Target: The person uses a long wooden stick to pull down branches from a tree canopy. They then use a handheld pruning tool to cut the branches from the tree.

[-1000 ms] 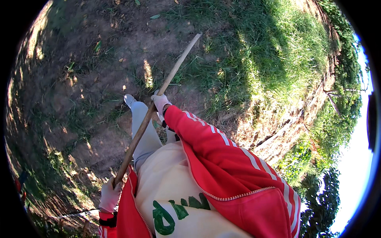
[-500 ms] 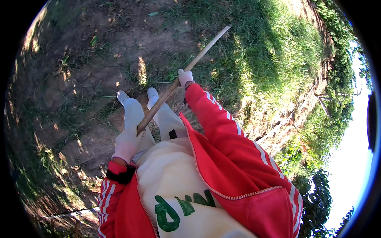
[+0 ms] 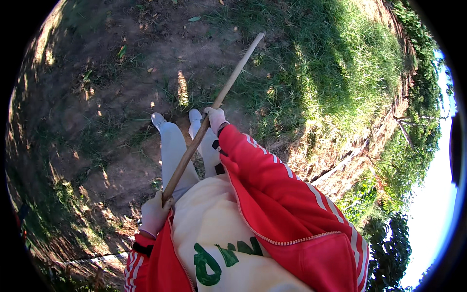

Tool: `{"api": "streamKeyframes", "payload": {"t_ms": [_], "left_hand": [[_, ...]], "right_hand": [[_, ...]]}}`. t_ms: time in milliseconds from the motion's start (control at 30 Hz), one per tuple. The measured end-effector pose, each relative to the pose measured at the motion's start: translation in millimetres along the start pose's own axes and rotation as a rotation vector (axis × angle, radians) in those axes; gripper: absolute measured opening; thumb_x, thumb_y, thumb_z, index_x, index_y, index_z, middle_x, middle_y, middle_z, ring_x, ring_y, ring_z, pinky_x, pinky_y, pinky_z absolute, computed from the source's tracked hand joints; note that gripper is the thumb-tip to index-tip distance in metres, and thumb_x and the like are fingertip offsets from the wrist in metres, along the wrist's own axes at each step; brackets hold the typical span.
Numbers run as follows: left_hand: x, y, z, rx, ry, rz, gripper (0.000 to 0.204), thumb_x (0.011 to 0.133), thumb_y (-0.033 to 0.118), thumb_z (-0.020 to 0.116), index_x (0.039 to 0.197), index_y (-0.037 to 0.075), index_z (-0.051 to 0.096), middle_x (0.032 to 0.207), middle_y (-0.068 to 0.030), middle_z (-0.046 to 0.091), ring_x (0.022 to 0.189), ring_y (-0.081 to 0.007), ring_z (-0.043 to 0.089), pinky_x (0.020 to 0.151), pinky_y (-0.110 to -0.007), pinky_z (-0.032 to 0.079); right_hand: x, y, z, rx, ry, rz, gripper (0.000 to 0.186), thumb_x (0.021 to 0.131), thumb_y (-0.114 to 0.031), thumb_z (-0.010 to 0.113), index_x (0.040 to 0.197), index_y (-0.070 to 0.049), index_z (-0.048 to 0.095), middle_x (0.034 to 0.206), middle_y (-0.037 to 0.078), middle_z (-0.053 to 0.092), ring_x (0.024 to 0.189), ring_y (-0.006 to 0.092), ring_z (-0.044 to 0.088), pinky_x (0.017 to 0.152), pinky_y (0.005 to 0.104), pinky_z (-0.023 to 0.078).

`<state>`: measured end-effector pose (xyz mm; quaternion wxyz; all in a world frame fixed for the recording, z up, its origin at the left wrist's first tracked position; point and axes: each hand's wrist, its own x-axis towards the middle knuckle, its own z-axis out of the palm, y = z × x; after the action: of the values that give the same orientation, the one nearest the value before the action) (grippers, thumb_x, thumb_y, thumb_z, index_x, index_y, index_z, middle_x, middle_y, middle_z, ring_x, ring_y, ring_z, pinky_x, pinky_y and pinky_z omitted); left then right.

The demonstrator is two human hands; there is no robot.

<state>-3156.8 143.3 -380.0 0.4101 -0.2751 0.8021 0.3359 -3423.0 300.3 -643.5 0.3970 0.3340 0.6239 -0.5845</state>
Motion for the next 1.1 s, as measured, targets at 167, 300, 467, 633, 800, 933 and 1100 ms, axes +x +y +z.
{"api": "streamKeyframes", "payload": {"t_ms": [167,300,467,633,800,933,1100], "left_hand": [[67.1,44.7,-5.9,-0.023,0.17,0.208,0.033,0.088,0.035,0.055,0.097,0.004,0.054,0.074,-0.0201,0.062,0.071,-0.0415,0.06,0.063,-0.049,0.046],[94.1,73.0,-17.8,-0.056,0.373,0.479,0.036,0.088,0.033,0.055,0.105,0.002,0.051,0.08,-0.0233,0.062,0.076,-0.0424,0.06,0.066,-0.051,0.046],[58.1,55.3,-36.7,0.018,0.03,0.079,0.034,0.088,0.033,0.054,0.1,0.002,0.05,0.081,-0.0233,0.062,0.077,-0.0424,0.06,0.067,-0.051,0.047],[-22.2,-5.6,-36.1,0.022,-0.036,-0.027,0.035,0.088,0.037,0.055,0.094,0.004,0.051,0.074,-0.0212,0.062,0.073,-0.0406,0.061,0.064,-0.05,0.047],[-18.5,-23.0,-10.2,-0.011,-0.056,-0.026,0.034,0.088,0.037,0.055,0.094,0.004,0.051,0.072,-0.0205,0.062,0.07,-0.0403,0.061,0.062,-0.05,0.046],[12.7,-7.5,-19.6,0.003,0.033,0.065,0.032,0.087,0.035,0.056,0.096,0.004,0.052,0.072,-0.0211,0.062,0.071,-0.0404,0.061,0.063,-0.05,0.047],[78.3,40.2,-30.2,0.039,0.146,0.214,0.028,0.088,0.032,0.055,0.095,0.005,0.052,0.076,-0.0222,0.062,0.071,-0.0405,0.061,0.061,-0.049,0.046]], "right_hand": [[2.3,-96.8,-35.3,-0.039,0.214,-0.275,0.024,0.076,-0.021,0.061,0.078,0.003,0.056,0.063,0.007,0.053,0.05,0.0199,0.052,0.048,0.0346,0.042],[10.7,-132.8,-51.3,-0.201,0.33,-0.341,0.037,0.079,-0.032,0.059,0.083,0.004,0.055,0.067,0.007,0.052,0.056,0.0199,0.052,0.048,0.0364,0.042],[-4.9,-66.1,-13.7,-0.279,0.209,-0.091,0.037,0.079,-0.031,0.055,0.084,0.005,0.056,0.072,0.013,0.057,0.062,0.0252,0.058,0.051,0.0406,0.047],[3.9,22.4,15.4,-0.123,0.074,0.128,0.032,0.075,-0.021,0.061,0.091,0.006,0.059,0.076,0.012,0.06,0.067,0.0244,0.06,0.059,0.0378,0.048],[2.8,41.1,14.7,0.044,0.047,0.219,0.021,0.081,-0.014,0.063,0.087,0.003,0.053,0.069,0.014,0.057,0.051,0.029,0.057,0.047,0.0432,0.052],[-3.5,-9.6,5.0,0.108,0.044,0.051,0.017,0.08,-0.016,0.06,0.08,0.001,0.055,0.063,0.012,0.055,0.05,0.0272,0.057,0.046,0.0397,0.049],[-15.4,-102.0,-20.5,0.032,0.22,-0.263,0.023,0.08,-0.022,0.059,0.08,0.001,0.055,0.062,0.008,0.055,0.051,0.0216,0.055,0.048,0.0346,0.045]]}}
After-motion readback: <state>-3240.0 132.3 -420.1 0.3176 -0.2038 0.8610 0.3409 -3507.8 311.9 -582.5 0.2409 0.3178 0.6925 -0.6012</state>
